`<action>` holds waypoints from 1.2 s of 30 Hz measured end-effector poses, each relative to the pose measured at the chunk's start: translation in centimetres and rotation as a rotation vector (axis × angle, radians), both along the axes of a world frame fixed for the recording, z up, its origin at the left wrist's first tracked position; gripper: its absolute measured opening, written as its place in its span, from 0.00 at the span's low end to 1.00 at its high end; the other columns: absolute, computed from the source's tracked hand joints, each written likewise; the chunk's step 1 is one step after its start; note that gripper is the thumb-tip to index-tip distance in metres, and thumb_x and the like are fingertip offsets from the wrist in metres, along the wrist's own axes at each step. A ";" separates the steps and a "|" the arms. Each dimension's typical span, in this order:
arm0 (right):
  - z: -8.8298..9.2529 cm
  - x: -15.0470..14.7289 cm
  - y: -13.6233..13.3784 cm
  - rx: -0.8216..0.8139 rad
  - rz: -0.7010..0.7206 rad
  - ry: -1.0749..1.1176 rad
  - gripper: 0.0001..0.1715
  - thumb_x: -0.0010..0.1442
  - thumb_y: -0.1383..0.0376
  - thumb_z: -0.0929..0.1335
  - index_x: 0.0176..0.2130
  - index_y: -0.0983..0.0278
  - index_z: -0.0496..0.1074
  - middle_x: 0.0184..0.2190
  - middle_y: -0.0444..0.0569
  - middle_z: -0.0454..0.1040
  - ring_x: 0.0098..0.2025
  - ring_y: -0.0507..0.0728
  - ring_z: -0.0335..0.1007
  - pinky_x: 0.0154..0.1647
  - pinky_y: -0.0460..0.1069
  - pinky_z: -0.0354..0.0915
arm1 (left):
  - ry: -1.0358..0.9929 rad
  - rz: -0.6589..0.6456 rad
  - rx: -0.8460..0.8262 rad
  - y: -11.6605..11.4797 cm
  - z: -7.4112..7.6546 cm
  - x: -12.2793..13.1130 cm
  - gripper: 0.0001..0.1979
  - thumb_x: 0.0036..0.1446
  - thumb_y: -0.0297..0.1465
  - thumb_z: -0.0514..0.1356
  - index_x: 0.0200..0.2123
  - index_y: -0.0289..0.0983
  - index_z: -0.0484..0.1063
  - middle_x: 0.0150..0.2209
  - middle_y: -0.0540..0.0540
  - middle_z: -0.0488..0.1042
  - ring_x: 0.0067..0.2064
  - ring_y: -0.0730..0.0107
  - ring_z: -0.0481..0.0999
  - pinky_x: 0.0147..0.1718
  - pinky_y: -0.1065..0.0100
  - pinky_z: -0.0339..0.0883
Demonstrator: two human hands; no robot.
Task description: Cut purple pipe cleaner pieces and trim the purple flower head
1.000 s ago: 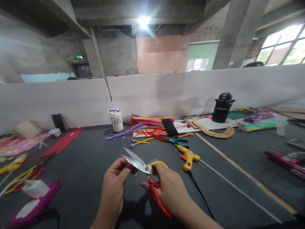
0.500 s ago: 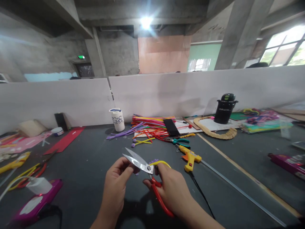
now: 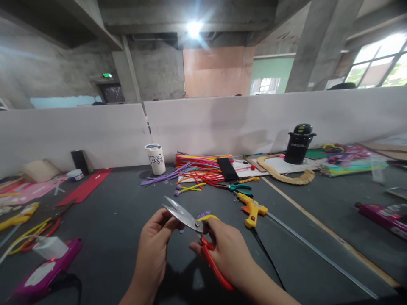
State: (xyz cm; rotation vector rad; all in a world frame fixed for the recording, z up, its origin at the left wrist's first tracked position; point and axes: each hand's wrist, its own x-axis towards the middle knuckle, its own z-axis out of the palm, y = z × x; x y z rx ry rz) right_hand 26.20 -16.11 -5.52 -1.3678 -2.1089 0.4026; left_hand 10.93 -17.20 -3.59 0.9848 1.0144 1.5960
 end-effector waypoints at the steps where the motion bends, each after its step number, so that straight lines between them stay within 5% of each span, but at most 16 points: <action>1: -0.1 0.0 0.0 0.011 -0.004 -0.007 0.20 0.49 0.50 0.66 0.31 0.64 0.65 0.25 0.45 0.69 0.25 0.53 0.62 0.24 0.45 0.49 | -0.005 0.017 0.004 0.0 0.1 0.0 0.01 0.46 0.26 0.61 0.26 0.34 0.72 0.24 0.52 0.71 0.26 0.78 0.66 0.29 0.77 0.61; 8: -0.3 -0.3 0.4 -0.104 0.003 0.079 0.16 0.51 0.53 0.65 0.27 0.63 0.64 0.22 0.42 0.66 0.23 0.51 0.58 0.23 0.44 0.49 | -0.024 0.070 -0.035 0.0 -0.2 -0.1 0.04 0.44 0.29 0.62 0.26 0.35 0.70 0.24 0.51 0.73 0.27 0.75 0.70 0.30 0.74 0.63; 13: -0.2 -0.1 1.2 -0.133 -0.013 0.159 0.17 0.52 0.52 0.64 0.25 0.63 0.62 0.21 0.42 0.64 0.23 0.51 0.57 0.23 0.43 0.50 | 0.147 0.082 -0.063 0.4 -0.5 -0.5 0.05 0.46 0.31 0.60 0.27 0.35 0.69 0.25 0.50 0.74 0.27 0.72 0.71 0.31 0.71 0.63; 16: -0.2 0.2 1.6 -0.093 -0.082 0.126 0.18 0.50 0.51 0.64 0.24 0.63 0.62 0.21 0.42 0.65 0.22 0.51 0.56 0.23 0.44 0.49 | 0.454 0.074 -0.072 1.1 -0.7 -1.3 0.06 0.48 0.33 0.57 0.27 0.36 0.67 0.25 0.50 0.72 0.29 0.70 0.70 0.32 0.69 0.63; 20: -0.4 0.8 2.2 -0.067 -0.113 0.102 0.19 0.51 0.50 0.63 0.24 0.62 0.61 0.20 0.42 0.64 0.21 0.51 0.55 0.22 0.44 0.48 | 1.231 0.014 -0.074 2.6 -2.0 -2.9 0.06 0.49 0.29 0.52 0.25 0.38 0.68 0.27 0.49 0.69 0.29 0.69 0.68 0.30 0.69 0.59; 21: -0.5 1.0 2.3 -0.065 -0.118 0.097 0.19 0.51 0.49 0.63 0.23 0.62 0.61 0.20 0.42 0.64 0.21 0.51 0.55 0.22 0.44 0.48 | 1.281 -0.005 -0.084 3.0 -2.5 -3.1 0.06 0.48 0.28 0.53 0.23 0.38 0.68 0.26 0.49 0.69 0.29 0.68 0.67 0.30 0.69 0.58; 27: -0.5 1.4 2.4 -0.048 -0.125 0.069 0.19 0.51 0.50 0.63 0.23 0.62 0.60 0.19 0.42 0.64 0.21 0.51 0.54 0.21 0.44 0.46 | 1.375 -0.046 -0.115 4.5 -4.9 -3.4 0.08 0.47 0.25 0.52 0.22 0.36 0.70 0.27 0.46 0.70 0.31 0.67 0.68 0.30 0.69 0.56; 36: -0.1 2.5 3.0 -0.005 -0.160 0.085 0.15 0.51 0.54 0.64 0.23 0.62 0.61 0.19 0.42 0.65 0.21 0.51 0.56 0.22 0.44 0.48 | 1.383 -0.086 -0.102 4.6 -5.0 -3.6 0.09 0.45 0.25 0.53 0.29 0.36 0.71 0.28 0.47 0.70 0.31 0.67 0.69 0.29 0.70 0.58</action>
